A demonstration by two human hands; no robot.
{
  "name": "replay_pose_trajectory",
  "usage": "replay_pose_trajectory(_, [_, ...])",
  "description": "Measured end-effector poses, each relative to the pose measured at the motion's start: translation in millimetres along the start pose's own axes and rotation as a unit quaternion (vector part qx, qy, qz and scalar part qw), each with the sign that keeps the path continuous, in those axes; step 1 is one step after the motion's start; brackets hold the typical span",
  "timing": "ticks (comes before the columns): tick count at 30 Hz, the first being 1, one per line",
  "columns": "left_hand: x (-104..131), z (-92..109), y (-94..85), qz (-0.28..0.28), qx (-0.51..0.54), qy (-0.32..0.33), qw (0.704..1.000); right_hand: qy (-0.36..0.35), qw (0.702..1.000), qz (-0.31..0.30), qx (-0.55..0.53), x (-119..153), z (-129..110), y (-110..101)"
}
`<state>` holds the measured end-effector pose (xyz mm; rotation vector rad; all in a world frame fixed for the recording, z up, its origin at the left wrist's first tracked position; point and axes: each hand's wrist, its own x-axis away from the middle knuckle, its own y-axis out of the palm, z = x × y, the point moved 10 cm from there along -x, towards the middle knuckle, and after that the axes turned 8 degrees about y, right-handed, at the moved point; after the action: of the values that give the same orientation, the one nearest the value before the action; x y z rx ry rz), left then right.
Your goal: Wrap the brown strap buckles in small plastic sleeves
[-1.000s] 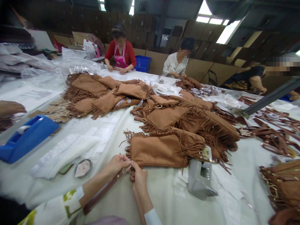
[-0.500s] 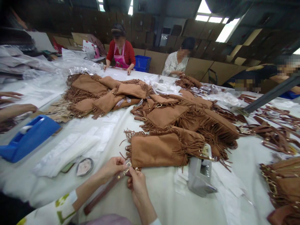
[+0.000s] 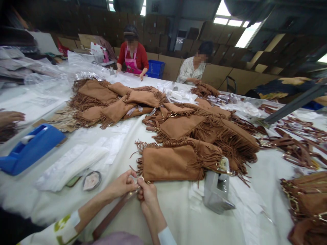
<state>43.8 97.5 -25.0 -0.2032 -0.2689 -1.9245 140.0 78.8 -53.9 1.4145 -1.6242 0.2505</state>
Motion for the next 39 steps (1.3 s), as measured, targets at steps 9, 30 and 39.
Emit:
replay_pose_trajectory(9, [25,-18,17.2,-0.025,0.090,-0.089,0.992,-0.057,0.997,-0.042,0.021,-7,-53,20])
replay_pose_trajectory(30, [13,-20,-15.4,0.127,0.113,-0.046,0.984,-0.027,0.992,-0.032,0.121,-9,-4,3])
replay_pose_trajectory(39, [10,-19,-41.2,0.223,-0.019,-0.001,0.975,-0.011,0.989,-0.022,0.148,-6,-1,8])
